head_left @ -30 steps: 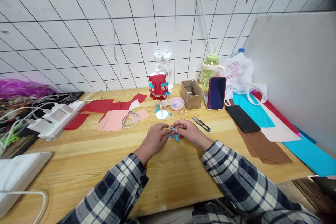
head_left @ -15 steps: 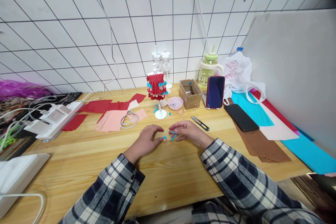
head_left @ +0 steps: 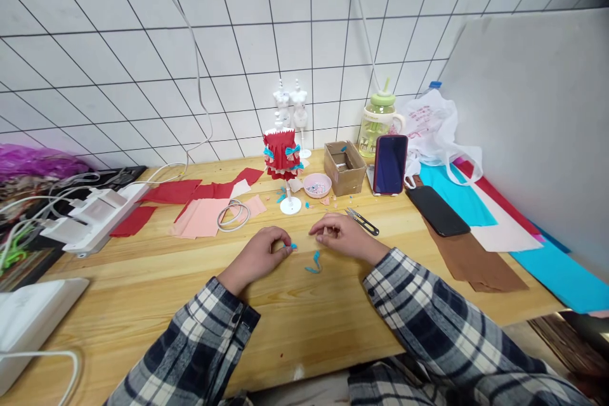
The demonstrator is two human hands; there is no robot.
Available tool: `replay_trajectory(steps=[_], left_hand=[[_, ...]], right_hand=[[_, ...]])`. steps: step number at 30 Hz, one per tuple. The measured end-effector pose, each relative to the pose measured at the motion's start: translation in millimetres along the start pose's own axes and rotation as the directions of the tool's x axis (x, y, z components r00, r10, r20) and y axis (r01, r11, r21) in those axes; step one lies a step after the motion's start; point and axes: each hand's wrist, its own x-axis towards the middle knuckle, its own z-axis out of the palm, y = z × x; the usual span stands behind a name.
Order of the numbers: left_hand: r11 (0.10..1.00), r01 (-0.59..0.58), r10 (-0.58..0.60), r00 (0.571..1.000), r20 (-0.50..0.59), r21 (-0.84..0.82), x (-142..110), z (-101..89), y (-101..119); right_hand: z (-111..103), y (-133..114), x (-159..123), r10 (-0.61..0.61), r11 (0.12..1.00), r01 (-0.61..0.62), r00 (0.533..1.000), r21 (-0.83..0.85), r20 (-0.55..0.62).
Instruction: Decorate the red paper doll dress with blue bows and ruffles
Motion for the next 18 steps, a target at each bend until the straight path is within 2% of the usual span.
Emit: replay_trajectory(steps=[1, 3, 5, 8, 11, 14, 16, 18], left_hand=[[0.994, 0.067, -0.069, 0.997, -0.020, -0.087, 0, 1.2, 0], [0.946, 0.169, -0.193, 0.979, -0.063, -0.277, 2, 3.6, -1], [0.881, 0.195, -0.259, 0.961, -0.095, -0.431, 4, 5.4, -2], [0.786, 0.218, -0.332, 0.938, -0.098, -0.578, 6, 6.2, -2], [0.659, 0.243, -0.403, 0.913, -0.061, -0.712, 7, 6.6, -1], [0.497, 0.226, -0.427, 0.904, -0.010, -0.838, 6, 8.0, 0], [0.420, 0.205, -0.432, 0.902, 0.004, -0.884, 6, 8.8, 0], [0.408, 0.198, -0.443, 0.896, -0.003, -0.891, 6, 9.3, -1]], right_hand=[[0, -2, -1, -0.072, 0.993, 0.078, 0.995, -0.091, 0.063], [4, -6, -5, -0.140, 0.958, 0.178, 0.974, -0.225, 0.176], [10, -13, -10, -0.135, 0.897, 0.219, 0.963, -0.383, 0.233], [20, -22, -17, -0.109, 0.781, 0.258, 0.953, -0.568, 0.283], [27, -26, -20, -0.102, 0.709, 0.297, 0.941, -0.640, 0.323], [30, -23, -19, -0.106, 0.681, 0.319, 0.934, -0.659, 0.342], [30, -18, -17, -0.114, 0.692, 0.320, 0.933, -0.647, 0.340], [28, -14, -15, -0.125, 0.744, 0.301, 0.940, -0.597, 0.317]])
